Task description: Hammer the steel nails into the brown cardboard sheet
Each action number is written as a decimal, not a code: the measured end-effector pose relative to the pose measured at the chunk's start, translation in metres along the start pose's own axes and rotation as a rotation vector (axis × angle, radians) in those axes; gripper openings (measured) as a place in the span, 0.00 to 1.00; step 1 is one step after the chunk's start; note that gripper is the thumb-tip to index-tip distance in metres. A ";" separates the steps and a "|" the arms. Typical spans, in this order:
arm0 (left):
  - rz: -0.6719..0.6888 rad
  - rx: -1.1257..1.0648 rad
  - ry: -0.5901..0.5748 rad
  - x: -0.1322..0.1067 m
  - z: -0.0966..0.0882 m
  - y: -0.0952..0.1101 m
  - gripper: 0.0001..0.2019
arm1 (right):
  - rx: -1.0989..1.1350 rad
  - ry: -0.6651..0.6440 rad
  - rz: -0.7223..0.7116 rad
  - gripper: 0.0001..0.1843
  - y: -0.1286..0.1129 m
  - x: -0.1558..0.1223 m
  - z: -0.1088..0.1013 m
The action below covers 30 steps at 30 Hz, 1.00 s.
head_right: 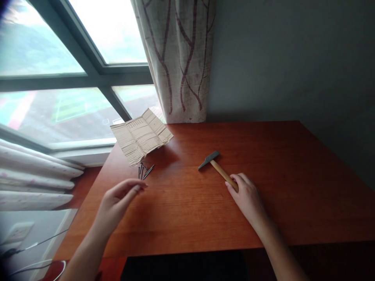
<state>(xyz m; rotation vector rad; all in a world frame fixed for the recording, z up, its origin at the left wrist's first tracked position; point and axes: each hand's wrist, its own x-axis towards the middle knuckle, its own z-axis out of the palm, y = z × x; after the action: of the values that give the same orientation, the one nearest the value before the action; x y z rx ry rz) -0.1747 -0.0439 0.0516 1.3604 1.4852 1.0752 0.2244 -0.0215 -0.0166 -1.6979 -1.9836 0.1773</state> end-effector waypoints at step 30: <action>-0.186 -0.354 0.059 0.171 -0.049 0.004 0.25 | 1.220 -0.835 0.314 0.06 -0.188 0.257 0.071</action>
<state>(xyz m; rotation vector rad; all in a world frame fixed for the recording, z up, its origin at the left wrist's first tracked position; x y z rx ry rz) -0.2316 0.1244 0.0645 0.9341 1.3544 1.1985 0.0051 0.2002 0.0777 -1.0677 -1.3778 1.9813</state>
